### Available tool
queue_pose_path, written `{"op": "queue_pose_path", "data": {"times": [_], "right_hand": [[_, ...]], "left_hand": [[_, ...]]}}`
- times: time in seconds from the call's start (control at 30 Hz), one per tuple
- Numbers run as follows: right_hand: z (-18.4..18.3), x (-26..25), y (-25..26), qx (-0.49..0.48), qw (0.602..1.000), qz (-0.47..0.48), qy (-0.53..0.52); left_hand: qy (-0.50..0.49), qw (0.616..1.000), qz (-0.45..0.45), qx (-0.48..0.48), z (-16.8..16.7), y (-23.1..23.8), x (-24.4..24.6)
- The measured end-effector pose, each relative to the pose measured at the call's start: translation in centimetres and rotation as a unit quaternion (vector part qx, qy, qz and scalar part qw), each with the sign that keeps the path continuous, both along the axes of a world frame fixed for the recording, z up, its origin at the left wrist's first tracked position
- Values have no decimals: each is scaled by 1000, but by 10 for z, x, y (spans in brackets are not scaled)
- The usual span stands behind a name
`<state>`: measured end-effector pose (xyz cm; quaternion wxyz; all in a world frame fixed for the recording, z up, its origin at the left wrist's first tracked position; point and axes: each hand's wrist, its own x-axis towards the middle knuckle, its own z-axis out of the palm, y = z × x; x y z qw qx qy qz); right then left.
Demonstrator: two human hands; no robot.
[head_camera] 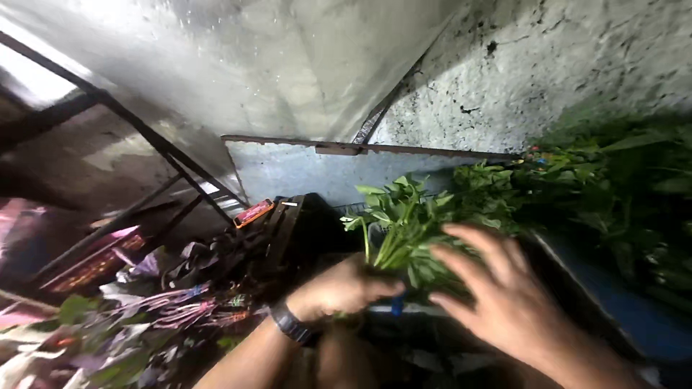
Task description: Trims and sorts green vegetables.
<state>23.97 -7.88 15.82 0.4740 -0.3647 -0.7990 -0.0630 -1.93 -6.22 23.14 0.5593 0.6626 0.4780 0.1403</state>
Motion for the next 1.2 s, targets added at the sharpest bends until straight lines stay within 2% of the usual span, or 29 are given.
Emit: {"op": "queue_pose_path", "data": {"times": [0.07, 0.1, 0.17, 0.23, 0.33, 0.43, 0.47, 0.57, 0.63, 0.7, 0.73, 0.83, 0.87, 0.9, 0.97, 1.03, 1.1, 1.13, 1.2], "right_hand": [[4, -16, 2, 5, 988, 45, -145], [3, -22, 7, -10, 980, 79, -180], [-4, -30, 18, -75, 970, 161, -165], [-15, -31, 21, -162, 964, 190, -96], [-29, -37, 16, -282, 943, 174, -38], [-56, -46, 10, -288, 952, 100, 13], [-67, -49, 7, -265, 961, 69, 35], [-98, -55, -14, -253, 967, 16, 41], [-100, -45, -23, -376, 925, 58, -14], [-93, -33, -16, -478, 867, 132, -54], [-95, -31, -11, -479, 860, 168, -48], [-118, -35, 5, -493, 826, 270, 37], [-132, -39, 9, -502, 813, 284, 83], [-144, -43, 13, -521, 802, 270, 109], [-157, -49, 26, -580, 794, 173, 66], [-159, -56, 46, -637, 766, 74, -38], [-158, -59, 71, -676, 723, 4, -142], [-160, -58, 82, -681, 709, -16, -183], [-158, -55, 102, -685, 683, -29, -251]], "left_hand": [[88, 988, -116, 42, -2, -2, 1], [129, 975, -171, 63, -3, -3, 4], [192, 949, -230, 100, -5, -8, 10], [232, 937, -220, 143, -7, -9, 10], [286, 905, -173, 265, -15, -13, 5], [370, 840, -131, 374, -24, -14, 1], [370, 837, -117, 386, -29, -12, -1], [313, 883, -85, 341, -48, -12, 1], [294, 880, -79, 365, -72, -12, 7], [285, 849, -94, 435, -103, -12, 13], [274, 829, -106, 476, -119, -12, 18], [250, 750, -142, 596, -157, 4, 30], [252, 741, -142, 606, -163, 15, 31], [262, 746, -130, 598, -168, 27, 30], [273, 790, -57, 547, -176, 53, 22], [245, 843, 94, 470, -186, 78, 6], [253, 877, 243, 328, -202, 95, -4], [286, 892, 264, 229, -212, 99, -4], [365, 908, 194, 68, -235, 100, 3]]}}
